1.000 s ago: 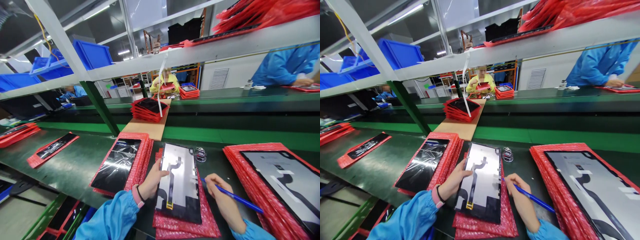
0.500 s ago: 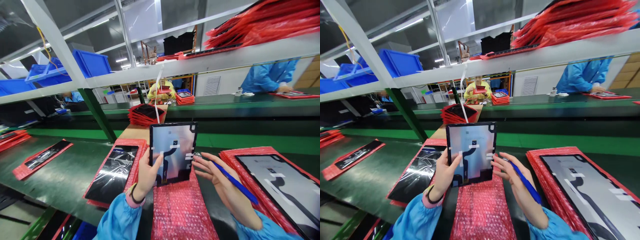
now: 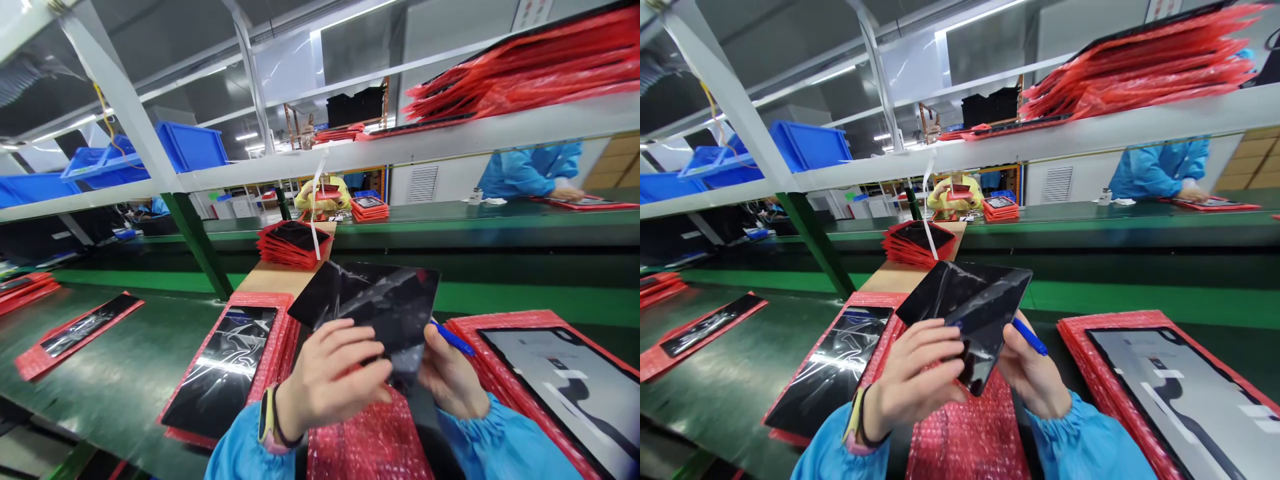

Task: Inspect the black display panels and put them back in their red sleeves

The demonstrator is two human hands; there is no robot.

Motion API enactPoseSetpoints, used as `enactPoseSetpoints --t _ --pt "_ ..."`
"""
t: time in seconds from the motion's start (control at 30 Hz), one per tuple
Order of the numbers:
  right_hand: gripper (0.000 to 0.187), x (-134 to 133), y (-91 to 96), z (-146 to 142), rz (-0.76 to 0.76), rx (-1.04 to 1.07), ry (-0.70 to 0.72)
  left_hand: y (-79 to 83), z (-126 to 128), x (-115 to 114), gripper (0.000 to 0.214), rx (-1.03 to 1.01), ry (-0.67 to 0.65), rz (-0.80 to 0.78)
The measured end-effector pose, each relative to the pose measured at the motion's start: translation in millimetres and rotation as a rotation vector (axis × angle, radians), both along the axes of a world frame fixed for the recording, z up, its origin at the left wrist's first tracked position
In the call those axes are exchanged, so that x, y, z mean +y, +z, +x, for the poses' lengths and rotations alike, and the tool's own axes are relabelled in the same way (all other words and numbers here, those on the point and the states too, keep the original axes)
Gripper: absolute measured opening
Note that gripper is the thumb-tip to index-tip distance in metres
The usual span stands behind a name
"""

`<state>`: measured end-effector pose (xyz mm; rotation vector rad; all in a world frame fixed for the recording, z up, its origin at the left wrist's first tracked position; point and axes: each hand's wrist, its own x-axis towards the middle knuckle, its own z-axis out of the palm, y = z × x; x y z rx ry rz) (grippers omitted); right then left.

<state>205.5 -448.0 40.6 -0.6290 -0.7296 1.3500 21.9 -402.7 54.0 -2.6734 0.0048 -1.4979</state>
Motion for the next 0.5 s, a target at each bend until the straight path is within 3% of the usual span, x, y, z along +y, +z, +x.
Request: enactPoseSetpoints --t 0.13,0.3,0.5 --pt "0.046 3 -12.6 8 0.012 -0.102 -0.149 8.6 6 -16 0.034 0.004 -0.096 -0.466" --pt "0.050 -7 -16.9 23 -0.031 -0.244 -0.154 3.1 10 -2 0.007 -0.476 0.108 -0.927" --pt "0.061 -14 -14.9 30 0.043 -0.133 -0.360 3.2 7 20 0.015 -0.496 -0.074 -1.431"
